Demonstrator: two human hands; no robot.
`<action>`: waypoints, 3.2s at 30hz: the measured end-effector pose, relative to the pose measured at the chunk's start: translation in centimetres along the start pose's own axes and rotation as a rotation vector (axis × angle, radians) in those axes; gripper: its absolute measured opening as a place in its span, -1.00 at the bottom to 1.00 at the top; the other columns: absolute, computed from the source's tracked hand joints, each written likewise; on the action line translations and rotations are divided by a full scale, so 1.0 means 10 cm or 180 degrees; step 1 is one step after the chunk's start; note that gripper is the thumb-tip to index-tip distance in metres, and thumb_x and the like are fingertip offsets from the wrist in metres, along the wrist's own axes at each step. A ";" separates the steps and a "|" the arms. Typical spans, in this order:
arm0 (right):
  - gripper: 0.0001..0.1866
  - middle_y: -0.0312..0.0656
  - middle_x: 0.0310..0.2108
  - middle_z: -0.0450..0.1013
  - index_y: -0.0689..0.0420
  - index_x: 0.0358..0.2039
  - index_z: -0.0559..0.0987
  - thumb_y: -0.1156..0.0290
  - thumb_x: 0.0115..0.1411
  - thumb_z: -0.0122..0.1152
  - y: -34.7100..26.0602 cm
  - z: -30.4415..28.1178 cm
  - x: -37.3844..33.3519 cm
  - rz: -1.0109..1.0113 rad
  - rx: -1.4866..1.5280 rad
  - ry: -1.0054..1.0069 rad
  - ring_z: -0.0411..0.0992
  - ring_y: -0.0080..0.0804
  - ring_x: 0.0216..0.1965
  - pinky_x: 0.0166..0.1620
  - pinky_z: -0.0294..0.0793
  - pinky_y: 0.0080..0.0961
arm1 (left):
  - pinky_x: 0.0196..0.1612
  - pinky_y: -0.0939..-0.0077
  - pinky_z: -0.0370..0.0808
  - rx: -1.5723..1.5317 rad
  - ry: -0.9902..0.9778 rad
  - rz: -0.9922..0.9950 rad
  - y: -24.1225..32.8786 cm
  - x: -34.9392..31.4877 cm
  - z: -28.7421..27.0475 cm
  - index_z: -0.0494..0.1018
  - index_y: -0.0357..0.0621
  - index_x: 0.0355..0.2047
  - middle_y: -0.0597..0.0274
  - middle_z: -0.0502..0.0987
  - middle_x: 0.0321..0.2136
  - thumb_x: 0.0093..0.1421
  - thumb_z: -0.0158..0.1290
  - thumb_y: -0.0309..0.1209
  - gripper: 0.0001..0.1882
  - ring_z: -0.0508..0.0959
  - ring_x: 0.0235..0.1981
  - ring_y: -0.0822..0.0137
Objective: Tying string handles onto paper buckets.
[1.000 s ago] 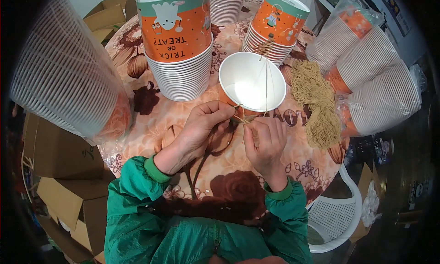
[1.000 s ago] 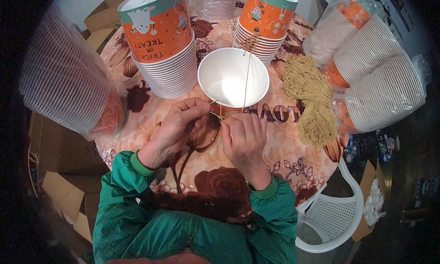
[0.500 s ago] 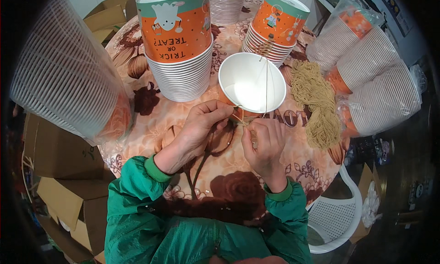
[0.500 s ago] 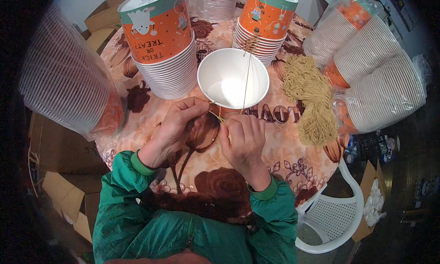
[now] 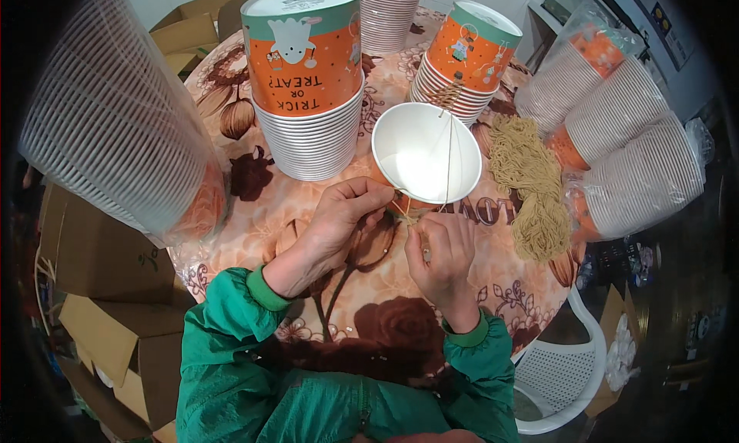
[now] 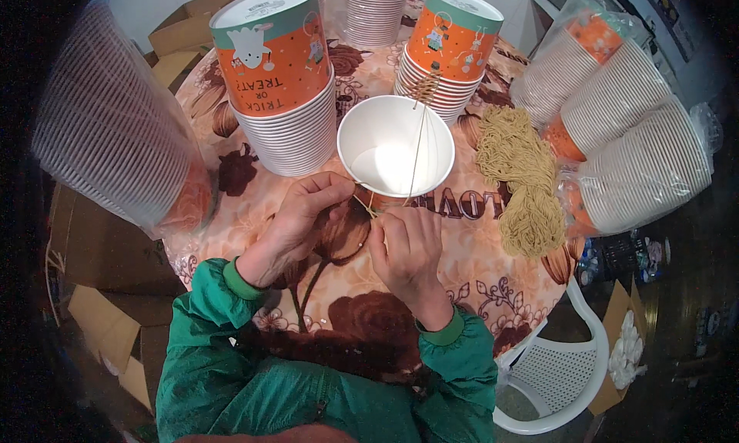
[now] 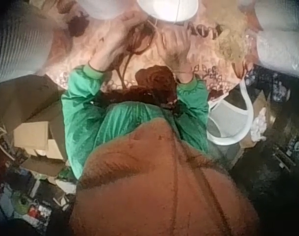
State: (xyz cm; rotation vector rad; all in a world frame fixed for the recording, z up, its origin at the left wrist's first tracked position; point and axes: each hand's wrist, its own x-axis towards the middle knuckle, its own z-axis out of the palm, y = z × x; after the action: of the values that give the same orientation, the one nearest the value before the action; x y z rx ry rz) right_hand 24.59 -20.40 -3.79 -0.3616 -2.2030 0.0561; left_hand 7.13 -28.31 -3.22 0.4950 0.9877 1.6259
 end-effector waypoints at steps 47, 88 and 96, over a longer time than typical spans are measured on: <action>-0.72 -0.11 -0.29 0.47 0.21 -0.23 0.48 0.67 0.02 0.26 0.03 0.02 -0.05 0.0229 0.0520 -0.0028 0.44 -0.11 -0.27 -0.18 0.34 -0.22 | -0.47 0.75 0.32 0.0087 -0.0155 0.0004 -0.03 0.06 -0.07 0.54 -0.24 -0.24 0.40 0.50 -0.51 0.37 0.08 -0.43 -0.88 0.40 -0.54 0.58; -0.76 -0.10 -0.29 0.46 0.22 -0.23 0.53 0.67 0.05 0.24 -0.10 -0.11 -0.03 0.0361 0.0248 -0.0085 0.42 -0.09 -0.28 -0.20 0.35 -0.20 | -0.44 0.49 0.49 0.4976 -0.0749 0.4675 -0.05 -0.04 0.01 0.50 -0.23 -0.26 0.21 0.50 -0.33 0.03 0.23 -0.39 -0.72 0.54 -0.42 0.33; -0.85 -0.14 -0.32 0.44 0.21 -0.32 0.54 0.62 0.05 0.23 -0.11 -0.22 0.03 0.0295 0.0159 -0.0184 0.40 -0.14 -0.32 -0.23 0.29 -0.25 | -0.48 0.49 0.47 0.5014 -0.0598 0.4820 -0.01 0.00 -0.01 0.49 -0.24 -0.25 0.19 0.49 -0.33 0.00 0.23 -0.41 -0.70 0.53 -0.44 0.33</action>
State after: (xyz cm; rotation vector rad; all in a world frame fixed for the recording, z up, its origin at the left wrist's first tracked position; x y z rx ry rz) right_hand 25.86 -21.53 -1.99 -0.4389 -2.2366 0.1738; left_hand 7.05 -28.33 -3.36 2.9126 1.7633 1.4263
